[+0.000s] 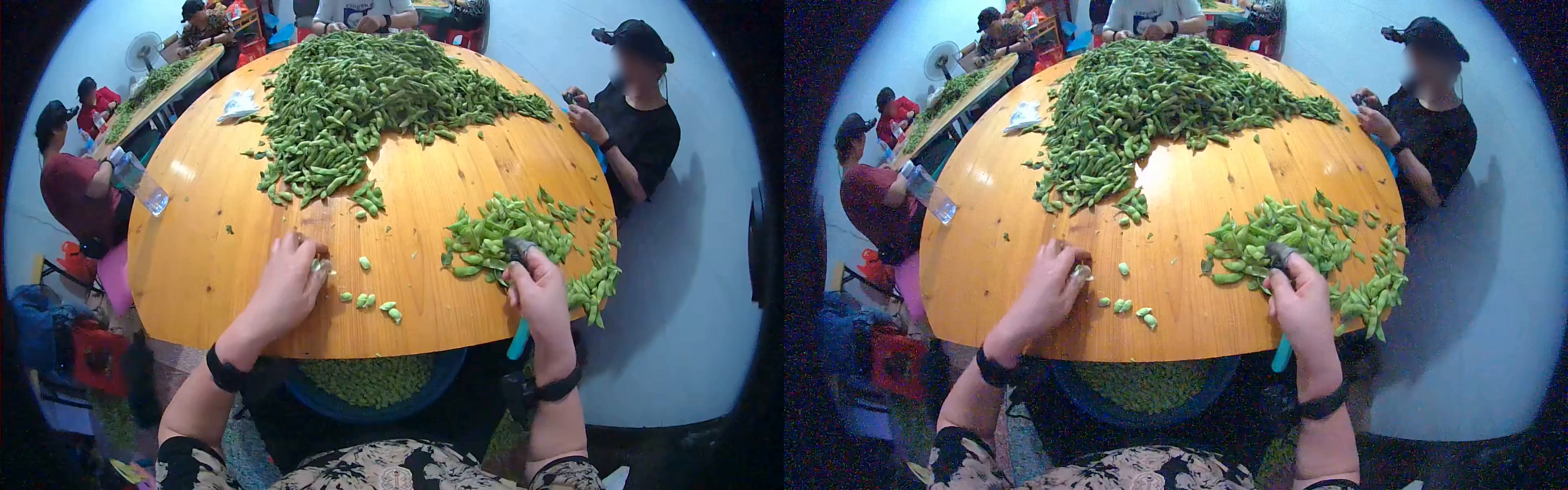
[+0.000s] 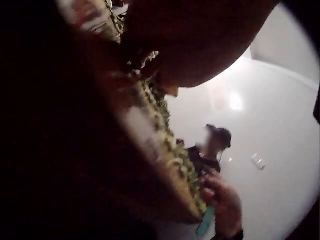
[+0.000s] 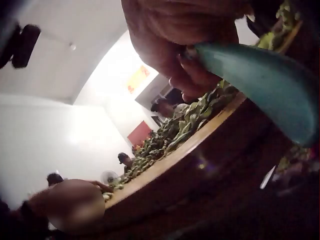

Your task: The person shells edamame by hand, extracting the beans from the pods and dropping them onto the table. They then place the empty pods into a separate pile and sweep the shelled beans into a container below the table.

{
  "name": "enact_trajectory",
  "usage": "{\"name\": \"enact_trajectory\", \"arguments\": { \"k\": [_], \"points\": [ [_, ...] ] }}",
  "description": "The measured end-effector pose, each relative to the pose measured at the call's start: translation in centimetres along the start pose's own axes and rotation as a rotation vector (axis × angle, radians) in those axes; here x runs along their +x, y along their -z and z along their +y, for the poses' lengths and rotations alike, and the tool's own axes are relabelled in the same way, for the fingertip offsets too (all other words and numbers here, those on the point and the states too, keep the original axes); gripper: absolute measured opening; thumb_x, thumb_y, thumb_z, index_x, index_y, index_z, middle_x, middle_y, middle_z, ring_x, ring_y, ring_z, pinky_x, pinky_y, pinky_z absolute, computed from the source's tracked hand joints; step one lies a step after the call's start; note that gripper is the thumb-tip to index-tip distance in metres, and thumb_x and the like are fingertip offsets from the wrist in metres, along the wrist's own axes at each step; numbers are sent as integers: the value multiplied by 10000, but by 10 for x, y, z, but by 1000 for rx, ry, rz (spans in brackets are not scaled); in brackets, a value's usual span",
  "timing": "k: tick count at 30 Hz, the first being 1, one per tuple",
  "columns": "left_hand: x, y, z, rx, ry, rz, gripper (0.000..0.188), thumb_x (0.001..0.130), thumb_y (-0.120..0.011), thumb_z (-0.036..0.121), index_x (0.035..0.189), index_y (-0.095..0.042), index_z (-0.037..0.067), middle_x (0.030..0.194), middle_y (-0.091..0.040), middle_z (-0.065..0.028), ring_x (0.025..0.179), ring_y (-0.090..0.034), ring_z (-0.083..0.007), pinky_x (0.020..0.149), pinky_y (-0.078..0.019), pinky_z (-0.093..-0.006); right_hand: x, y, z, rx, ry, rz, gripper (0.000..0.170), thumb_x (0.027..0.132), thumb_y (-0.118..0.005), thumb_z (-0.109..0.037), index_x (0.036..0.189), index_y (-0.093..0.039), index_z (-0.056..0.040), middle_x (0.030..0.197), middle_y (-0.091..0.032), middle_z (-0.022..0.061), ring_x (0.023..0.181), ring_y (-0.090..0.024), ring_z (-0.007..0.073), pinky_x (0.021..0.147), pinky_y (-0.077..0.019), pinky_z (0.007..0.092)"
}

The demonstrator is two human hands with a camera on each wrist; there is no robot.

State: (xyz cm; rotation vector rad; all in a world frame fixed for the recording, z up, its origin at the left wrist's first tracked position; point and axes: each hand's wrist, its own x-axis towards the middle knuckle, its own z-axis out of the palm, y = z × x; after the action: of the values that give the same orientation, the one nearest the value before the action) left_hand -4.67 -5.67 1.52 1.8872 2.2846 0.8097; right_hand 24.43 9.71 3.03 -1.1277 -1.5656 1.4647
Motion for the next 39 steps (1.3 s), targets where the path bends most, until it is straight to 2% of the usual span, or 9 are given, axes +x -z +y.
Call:
{"name": "enact_trajectory", "arguments": {
  "k": [2, 6, 11, 14, 18, 21, 24, 28, 39],
  "points": [
    [-9, -9, 6, -32, -53, 18, 188, 832, -565, 100, 1001, -570, 19, 975, -506, -178, 956, -468, -345, 852, -386, -402, -4, -2, -6, -331, 94, -45, 284, 853, -524, -47, 1121, -615, -32, 681, -527, -9, 540, -458, 41, 478, -388, 238],
    [-8, -7, 48, -96, -185, -164, 195, 785, -574, 49, 977, -605, 55, 1003, -560, -127, 1003, -496, -322, 853, -403, -406, -4, -13, -4, -675, 443, -93, 113, 828, -550, -68, 903, -576, 12, 784, -577, 225, 731, -560, 402, 624, -442, 438],
    [52, -17, 20, -28, -185, 52, 213, 766, -583, 17, 974, -617, 52, 982, -559, -134, 977, -519, -349, 837, -433, -420, -7, -7, -12, -773, 476, -98, 160, 834, -537, -59, 970, -583, 12, 743, -563, 209, 688, -572, 356, 610, -443, 422],
    [78, -25, 4, 16, -81, 16, 178, 767, -605, 38, 944, -608, 21, 928, -547, -149, 936, -540, -343, 804, -455, -394, -8, -2, -6, -388, 190, -231, 343, 864, -501, -42, 1205, -533, -17, 618, -508, 81, 528, -524, 116, 504, -430, 280],
    [88, -29, 2, 10, -102, 0, 166, 777, -598, 37, 941, -601, 15, 895, -567, -155, 877, -559, -365, 772, -468, -399, -11, -14, -21, -97, -50, -321, 229, 913, -482, -94, 1114, -564, -23, 665, -537, -5, 482, -497, 45, 438, -409, 206],
    [82, -36, 7, -58, -95, 24, 134, 838, -584, 68, 961, -610, 21, 838, -610, -107, 781, -602, -286, 711, -486, -352, -3, -25, -15, -77, -22, -402, 297, 926, -455, -77, 1214, -512, -31, 701, -545, -5, 489, -486, 31, 424, -395, 180],
    [66, -20, 42, -982, 211, -325, 209, 920, -544, 119, 1101, -602, 31, 927, -628, -21, 757, -557, -63, 686, -466, -222, 2, -46, -19, 71, -113, -418, 201, 932, -484, -108, 1088, -560, -8, 693, -552, -11, 490, -500, 30, 416, -393, 175],
    [60, -29, 49, -1366, 336, -378, 246, 905, -552, 100, 1121, -559, -18, 910, -631, -64, 752, -572, -99, 685, -473, -232, 3, -67, -23, 240, -149, -417, 153, 930, -503, -123, 959, -583, 4, 695, -577, -5, 488, -522, 26, 394, -383, 160],
    [62, -15, 34, -1020, 392, -358, 159, 849, -560, 55, 997, -599, 12, 803, -612, -42, 673, -551, -95, 617, -449, -236, 4, -63, -18, 238, -209, -265, 212, 924, -497, -100, 1083, -574, 17, 701, -590, 17, 464, -498, 30, 372, -351, 154]
  ]
}}
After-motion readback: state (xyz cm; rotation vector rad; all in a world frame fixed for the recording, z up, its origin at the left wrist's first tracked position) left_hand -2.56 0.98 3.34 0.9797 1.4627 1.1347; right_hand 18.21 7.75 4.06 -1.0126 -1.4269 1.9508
